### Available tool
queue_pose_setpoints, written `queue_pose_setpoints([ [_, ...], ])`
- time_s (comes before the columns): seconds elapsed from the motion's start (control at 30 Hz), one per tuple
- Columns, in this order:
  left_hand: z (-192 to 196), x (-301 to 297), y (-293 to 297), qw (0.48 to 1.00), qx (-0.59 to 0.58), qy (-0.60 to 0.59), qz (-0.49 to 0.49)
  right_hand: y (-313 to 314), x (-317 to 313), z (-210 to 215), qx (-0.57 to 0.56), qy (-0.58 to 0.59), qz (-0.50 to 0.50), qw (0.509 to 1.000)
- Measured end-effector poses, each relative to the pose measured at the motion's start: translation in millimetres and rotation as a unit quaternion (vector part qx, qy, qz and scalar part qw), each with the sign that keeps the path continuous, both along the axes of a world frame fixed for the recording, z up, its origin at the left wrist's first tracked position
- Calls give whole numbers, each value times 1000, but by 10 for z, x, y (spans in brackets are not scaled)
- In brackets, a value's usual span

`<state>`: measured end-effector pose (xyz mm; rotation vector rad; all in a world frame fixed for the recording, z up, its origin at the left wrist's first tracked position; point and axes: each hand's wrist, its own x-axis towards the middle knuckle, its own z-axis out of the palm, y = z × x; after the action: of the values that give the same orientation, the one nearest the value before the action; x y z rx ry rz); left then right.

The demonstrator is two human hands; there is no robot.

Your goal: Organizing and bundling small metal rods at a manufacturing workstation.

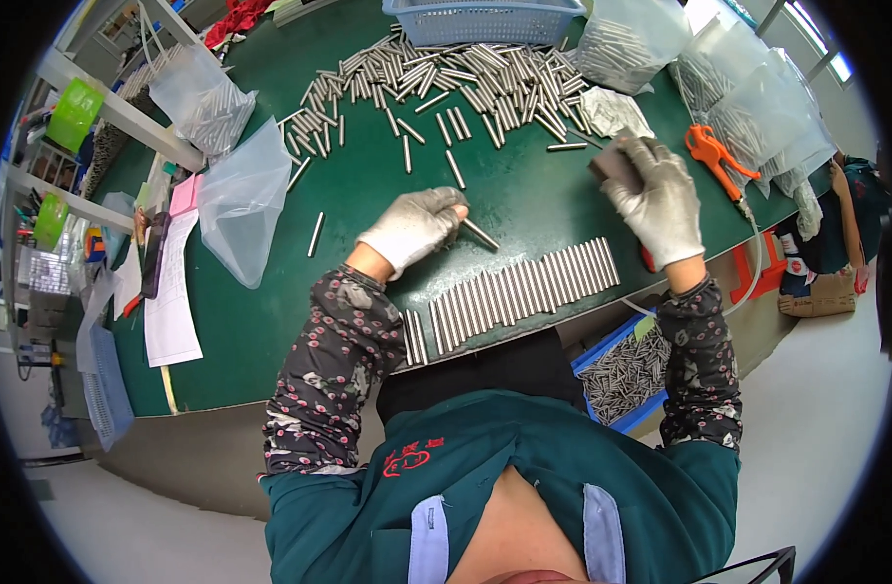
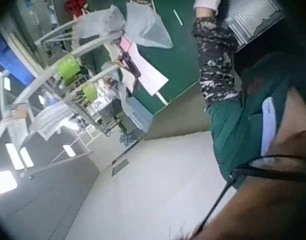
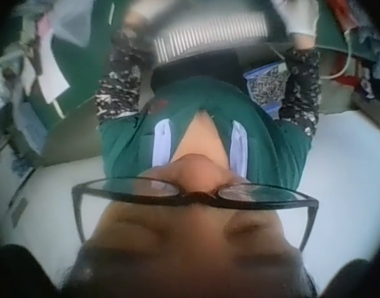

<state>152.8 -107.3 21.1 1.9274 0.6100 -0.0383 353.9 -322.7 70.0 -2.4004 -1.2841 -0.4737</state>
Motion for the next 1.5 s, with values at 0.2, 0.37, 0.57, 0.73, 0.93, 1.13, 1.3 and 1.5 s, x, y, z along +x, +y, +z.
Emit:
queue_pose_setpoints([
  [0.2, 470, -480, 180, 988, -150, -35, 18, -443, 592, -373, -88, -67, -128, 985],
  [0.37, 437, -791, 135, 978, -186, 80, -44, -473, 440, -234, 0, -125, -118, 985],
  [0.57, 390, -750, -51, 976, -140, 142, -92, -341, 95, -143, 73, -121, -14, 990],
  [0.73, 390, -764, -245, 958, 187, 185, -110, -267, -207, -142, 60, -38, 66, 995],
  [0.93, 343, -1094, -559, 951, 305, 13, 57, -298, -322, -321, -12, 95, 175, 980],
  [1.13, 336, -1215, -812, 968, 241, 62, 43, -308, -398, -524, -80, 51, 240, 966],
  [1.3, 272, -1222, -822, 980, 194, 27, 34, -308, -353, -544, -2, 196, 273, 942],
  [1.5, 289, -1278, -782, 968, 252, 7, 4, -290, -320, -610, 51, 250, 269, 929],
])
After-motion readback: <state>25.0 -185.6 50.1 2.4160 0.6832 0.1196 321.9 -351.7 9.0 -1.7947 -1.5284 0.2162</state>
